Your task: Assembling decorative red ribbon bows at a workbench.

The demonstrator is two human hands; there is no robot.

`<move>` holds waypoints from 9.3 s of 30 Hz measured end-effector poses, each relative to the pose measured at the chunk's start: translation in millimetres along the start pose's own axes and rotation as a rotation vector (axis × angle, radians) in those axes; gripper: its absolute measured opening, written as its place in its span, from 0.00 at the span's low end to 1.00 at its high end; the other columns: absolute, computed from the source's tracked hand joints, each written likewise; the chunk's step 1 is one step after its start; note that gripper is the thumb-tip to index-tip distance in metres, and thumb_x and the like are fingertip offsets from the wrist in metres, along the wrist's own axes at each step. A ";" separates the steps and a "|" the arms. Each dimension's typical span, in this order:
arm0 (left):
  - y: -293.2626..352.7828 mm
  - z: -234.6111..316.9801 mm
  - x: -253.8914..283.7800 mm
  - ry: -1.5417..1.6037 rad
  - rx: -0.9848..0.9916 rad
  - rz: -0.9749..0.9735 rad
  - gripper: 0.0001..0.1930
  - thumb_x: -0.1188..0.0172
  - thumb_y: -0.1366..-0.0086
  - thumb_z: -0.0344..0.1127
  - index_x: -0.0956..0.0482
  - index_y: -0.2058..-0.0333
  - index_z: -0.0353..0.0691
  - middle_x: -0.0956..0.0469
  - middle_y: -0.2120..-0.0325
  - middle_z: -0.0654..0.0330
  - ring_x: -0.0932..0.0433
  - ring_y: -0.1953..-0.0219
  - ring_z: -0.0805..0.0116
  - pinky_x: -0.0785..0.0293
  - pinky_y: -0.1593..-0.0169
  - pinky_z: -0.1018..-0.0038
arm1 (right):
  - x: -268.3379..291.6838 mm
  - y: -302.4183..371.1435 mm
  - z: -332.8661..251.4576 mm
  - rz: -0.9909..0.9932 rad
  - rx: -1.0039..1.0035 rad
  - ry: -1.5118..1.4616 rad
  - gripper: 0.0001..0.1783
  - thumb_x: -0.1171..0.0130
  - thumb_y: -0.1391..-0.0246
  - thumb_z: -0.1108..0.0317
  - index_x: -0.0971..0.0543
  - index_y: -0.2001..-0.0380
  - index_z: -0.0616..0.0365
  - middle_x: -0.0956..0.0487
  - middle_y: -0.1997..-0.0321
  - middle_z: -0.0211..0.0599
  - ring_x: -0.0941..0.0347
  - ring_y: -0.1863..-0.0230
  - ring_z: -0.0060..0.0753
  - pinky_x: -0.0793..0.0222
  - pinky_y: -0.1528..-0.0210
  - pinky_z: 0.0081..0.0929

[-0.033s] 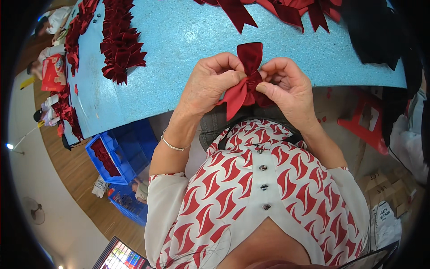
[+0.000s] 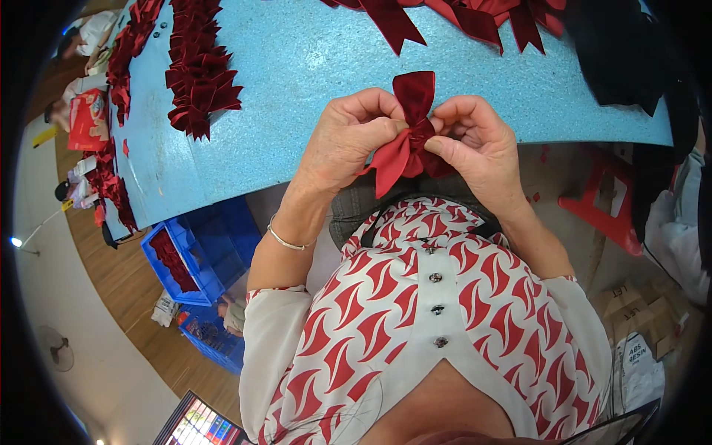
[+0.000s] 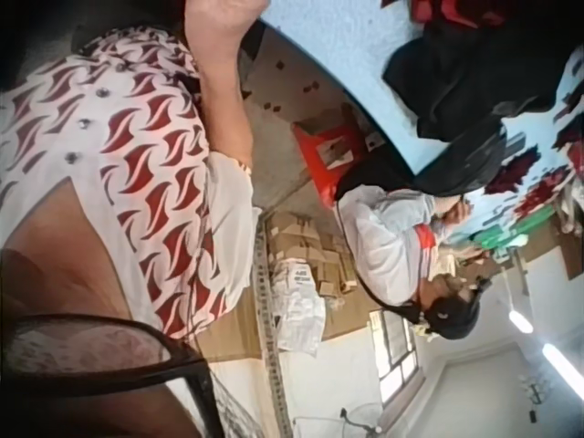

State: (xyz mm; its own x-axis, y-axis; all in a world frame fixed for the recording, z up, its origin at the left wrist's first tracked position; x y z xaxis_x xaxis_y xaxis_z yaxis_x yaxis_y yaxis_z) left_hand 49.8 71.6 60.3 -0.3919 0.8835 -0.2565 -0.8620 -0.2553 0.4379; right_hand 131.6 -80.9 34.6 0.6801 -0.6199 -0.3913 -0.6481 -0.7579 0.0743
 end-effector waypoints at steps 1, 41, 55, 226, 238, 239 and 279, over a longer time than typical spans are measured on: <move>1.0 -1.9 -0.5 0.046 0.018 0.017 0.02 0.47 0.49 0.23 0.26 0.75 0.33 0.26 0.77 0.64 0.29 0.75 0.80 0.32 0.69 0.85 | 0.7 0.1 0.1 -0.001 0.000 0.003 0.13 0.43 0.57 0.83 0.31 0.66 0.62 0.30 0.67 0.31 0.33 0.63 0.20 0.35 0.58 0.16; 7.9 -28.7 -25.6 0.237 -0.263 0.163 0.06 0.44 0.45 0.22 0.32 0.76 0.38 0.29 0.76 0.64 0.29 0.74 0.80 0.32 0.69 0.84 | 14.3 1.9 -17.6 -0.109 0.084 0.234 0.11 0.44 0.55 0.80 0.29 0.65 0.63 0.28 0.66 0.32 0.33 0.62 0.20 0.37 0.55 0.18; 10.6 -11.1 -30.6 0.085 -0.293 0.086 0.05 0.46 0.45 0.21 0.32 0.77 0.35 0.29 0.76 0.63 0.29 0.74 0.78 0.31 0.73 0.83 | 11.4 -1.0 -16.6 -0.013 -0.003 0.064 0.06 0.47 0.50 0.75 0.29 0.67 0.62 0.30 0.72 0.24 0.36 0.70 0.11 0.39 0.64 0.10; 5.7 16.2 2.1 0.169 -0.113 -0.021 0.08 0.43 0.48 0.22 0.25 0.67 0.34 0.23 0.70 0.60 0.25 0.70 0.75 0.28 0.62 0.81 | -6.2 -41.5 -28.1 -0.104 -0.030 -0.191 0.11 0.43 0.55 0.75 0.27 0.64 0.63 0.26 0.70 0.29 0.32 0.69 0.17 0.35 0.65 0.14; -3.7 9.4 4.4 0.099 -0.139 0.049 0.10 0.42 0.47 0.26 0.25 0.64 0.35 0.23 0.70 0.61 0.26 0.70 0.77 0.31 0.67 0.83 | -1.6 -16.9 -18.2 -0.186 0.001 0.216 0.06 0.46 0.49 0.72 0.30 0.70 0.61 0.29 0.75 0.26 0.33 0.70 0.15 0.36 0.68 0.13; -1.7 12.0 2.9 0.045 -0.122 0.033 0.10 0.42 0.47 0.26 0.25 0.64 0.35 0.23 0.71 0.62 0.27 0.71 0.78 0.32 0.67 0.83 | -2.5 -17.3 -17.8 -0.163 0.004 0.177 0.05 0.46 0.49 0.71 0.30 0.70 0.61 0.29 0.75 0.26 0.33 0.71 0.14 0.36 0.69 0.13; -0.3 2.6 -14.3 -0.201 -0.180 0.076 0.10 0.36 0.53 0.28 0.25 0.71 0.35 0.25 0.79 0.68 0.31 0.79 0.83 0.34 0.74 0.86 | 5.8 -6.2 -19.9 -0.046 0.037 0.340 0.07 0.48 0.48 0.70 0.26 0.73 0.64 0.29 0.72 0.26 0.38 0.71 0.13 0.43 0.67 0.12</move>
State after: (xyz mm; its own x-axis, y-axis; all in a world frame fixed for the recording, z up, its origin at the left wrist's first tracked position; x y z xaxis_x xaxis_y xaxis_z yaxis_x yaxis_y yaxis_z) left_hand 56.5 60.0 66.1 -0.4013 0.9148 -0.0452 -0.8830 -0.3733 0.2845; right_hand 146.4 -83.8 50.1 0.7802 -0.6221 -0.0645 -0.6218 -0.7827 0.0283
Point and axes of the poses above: each hand's wrist, its own y-axis away from the middle knuckle, its own x-axis out of the back of the hand, z = x × y, the point moved 1 cm from there along -y, towards the middle knuckle
